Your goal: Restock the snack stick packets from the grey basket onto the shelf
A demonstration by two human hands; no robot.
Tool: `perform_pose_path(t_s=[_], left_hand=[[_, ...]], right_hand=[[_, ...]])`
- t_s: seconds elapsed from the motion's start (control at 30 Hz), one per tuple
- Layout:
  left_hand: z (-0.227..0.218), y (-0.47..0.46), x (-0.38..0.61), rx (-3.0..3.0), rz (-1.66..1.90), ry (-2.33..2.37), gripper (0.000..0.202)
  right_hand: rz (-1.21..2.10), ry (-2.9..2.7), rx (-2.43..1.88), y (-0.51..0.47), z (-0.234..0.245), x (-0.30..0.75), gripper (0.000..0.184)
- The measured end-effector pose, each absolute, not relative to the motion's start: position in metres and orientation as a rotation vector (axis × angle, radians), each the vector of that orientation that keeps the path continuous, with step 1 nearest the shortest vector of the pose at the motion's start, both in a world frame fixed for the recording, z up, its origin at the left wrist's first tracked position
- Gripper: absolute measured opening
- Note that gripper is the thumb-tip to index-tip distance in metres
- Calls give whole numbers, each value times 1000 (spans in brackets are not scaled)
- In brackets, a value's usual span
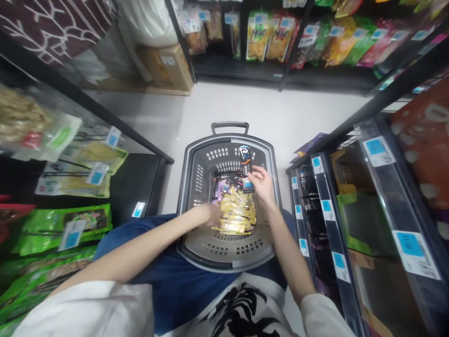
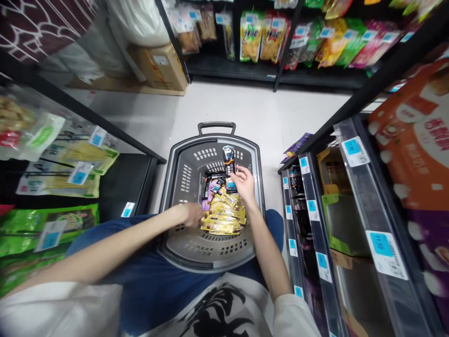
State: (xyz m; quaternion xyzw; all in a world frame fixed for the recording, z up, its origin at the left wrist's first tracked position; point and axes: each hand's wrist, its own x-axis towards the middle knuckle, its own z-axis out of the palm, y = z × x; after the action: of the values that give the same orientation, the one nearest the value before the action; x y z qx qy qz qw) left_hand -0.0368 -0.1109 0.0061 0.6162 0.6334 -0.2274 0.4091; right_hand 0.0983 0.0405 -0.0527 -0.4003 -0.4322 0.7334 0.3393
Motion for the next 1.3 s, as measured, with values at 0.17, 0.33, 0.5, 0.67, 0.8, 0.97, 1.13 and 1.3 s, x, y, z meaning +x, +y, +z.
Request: perform_pose_path(t_s=[0.17,0.33,0.5,0.67,0.8,0.97,1.13,1.3], left_hand=[[35,-59,-89,1497,122,1922,46],[19,-53,-103,1213,625,1799,46],[-1,-58,-96,1052,821,1720,36],[1,-52,-102,974,875,1725,28],[5,-50,-107,976,872,1731,23],[16,-50,-104,1006,857,1737,23],[26,-42,-96,1041,877,1746,29],[25,-32,-93,1012,941,1782,31]], right_hand=[[2040,-1128,-1038,32,-46,102,61],[2092,-1118,-1095,26,-45,97,66],[2090,-1231,-1039,23,-46,87,55],[2095,-1250,-1057,28,-44,83,49],[2086,-1244,-1077,32,-43,82,48],[2097,-1225,-1043,34,-43,82,49],[2090,-1182,-1029,41,-42,83,51],[2094,-1150,-977,48,-39,83,47]])
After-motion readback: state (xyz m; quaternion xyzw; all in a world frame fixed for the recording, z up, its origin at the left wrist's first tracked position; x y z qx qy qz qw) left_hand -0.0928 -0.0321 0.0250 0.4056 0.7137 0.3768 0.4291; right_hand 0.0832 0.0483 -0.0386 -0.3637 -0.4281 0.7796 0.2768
